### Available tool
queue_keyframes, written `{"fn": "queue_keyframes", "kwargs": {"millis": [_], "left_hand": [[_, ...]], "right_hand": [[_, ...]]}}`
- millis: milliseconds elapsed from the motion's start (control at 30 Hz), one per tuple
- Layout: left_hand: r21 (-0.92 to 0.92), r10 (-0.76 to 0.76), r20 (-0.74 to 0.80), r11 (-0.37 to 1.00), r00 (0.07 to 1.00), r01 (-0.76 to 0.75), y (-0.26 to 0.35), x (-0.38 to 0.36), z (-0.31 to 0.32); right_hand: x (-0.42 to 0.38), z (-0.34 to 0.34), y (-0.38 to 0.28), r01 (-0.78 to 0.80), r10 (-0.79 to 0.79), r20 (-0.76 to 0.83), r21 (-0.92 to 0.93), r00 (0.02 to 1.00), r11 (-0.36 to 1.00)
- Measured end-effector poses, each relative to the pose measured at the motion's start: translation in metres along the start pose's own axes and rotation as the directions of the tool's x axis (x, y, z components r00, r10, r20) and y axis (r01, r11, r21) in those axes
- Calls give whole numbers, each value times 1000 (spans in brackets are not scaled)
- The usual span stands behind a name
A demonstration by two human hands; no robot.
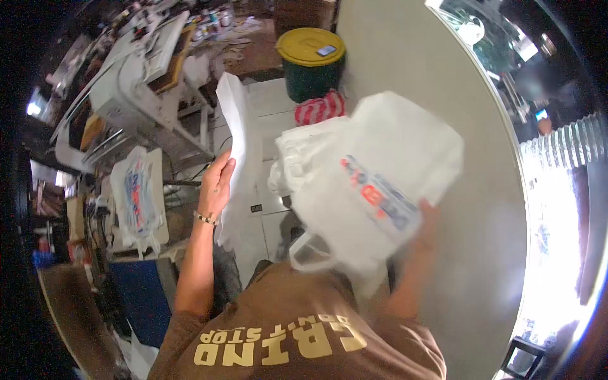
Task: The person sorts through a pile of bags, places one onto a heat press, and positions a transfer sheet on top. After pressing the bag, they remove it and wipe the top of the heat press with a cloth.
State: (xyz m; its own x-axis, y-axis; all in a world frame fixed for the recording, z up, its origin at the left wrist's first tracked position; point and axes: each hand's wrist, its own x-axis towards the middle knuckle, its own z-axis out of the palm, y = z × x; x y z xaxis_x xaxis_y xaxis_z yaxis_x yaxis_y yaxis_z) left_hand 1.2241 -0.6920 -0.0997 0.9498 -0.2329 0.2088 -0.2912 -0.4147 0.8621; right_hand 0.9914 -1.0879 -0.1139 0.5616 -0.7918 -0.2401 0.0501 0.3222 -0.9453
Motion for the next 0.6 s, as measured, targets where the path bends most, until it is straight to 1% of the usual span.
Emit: {"fn": "queue_keyframes", "kwargs": {"millis": [33,67,100,133,167,200,267,333,400,433,467,500,533,567,600], "left_hand": [[-7,2,28,1000,1000,-2,16,19,11],[44,74,97,996,992,-79,35,32,25],[88,151,165,982,975,-167,45,46,44],[91,207,220,969,953,-231,45,59,68],[90,258,277,952,926,-292,43,67,94],[186,283,305,919,909,-349,48,72,122],[229,310,373,883,874,-411,38,81,185],[315,393,388,794,834,-520,11,79,260],[423,269,555,723,787,-546,-19,75,330],[435,212,616,711,758,-553,-37,70,364],[445,156,670,698,726,-561,-60,64,394],[439,154,674,703,722,-560,-100,54,426],[340,225,723,707,653,-620,-141,44,460],[232,296,764,703,574,-672,-162,35,479],[235,162,840,751,518,-617,-143,33,464]], "right_hand": [[5,-33,-10,1,0,-27,35,1000,999],[3,-64,-18,-5,9,-56,60,998,998],[-12,-70,-32,22,-17,-54,94,998,995],[-26,-76,-44,51,-44,-56,129,997,990],[-35,-92,-44,47,-37,-85,124,996,991],[-40,-108,-44,53,-41,-104,113,994,992],[-53,-122,-39,68,-52,-145,105,988,992],[-64,-112,-31,209,-202,-82,79,976,975],[-73,-110,-17,176,-170,-123,40,978,984],[-74,-106,-10,145,-142,-159,12,977,989],[-76,-95,-8,67,-77,-227,-51,971,996],[-75,-84,-2,64,-76,-232,-58,970,996],[-73,-72,3,3,0,-279,11,960,1000],[-74,-62,8,-56,80,-324,83,943,995],[-73,-55,10,-112,151,-320,138,935,984]]}}
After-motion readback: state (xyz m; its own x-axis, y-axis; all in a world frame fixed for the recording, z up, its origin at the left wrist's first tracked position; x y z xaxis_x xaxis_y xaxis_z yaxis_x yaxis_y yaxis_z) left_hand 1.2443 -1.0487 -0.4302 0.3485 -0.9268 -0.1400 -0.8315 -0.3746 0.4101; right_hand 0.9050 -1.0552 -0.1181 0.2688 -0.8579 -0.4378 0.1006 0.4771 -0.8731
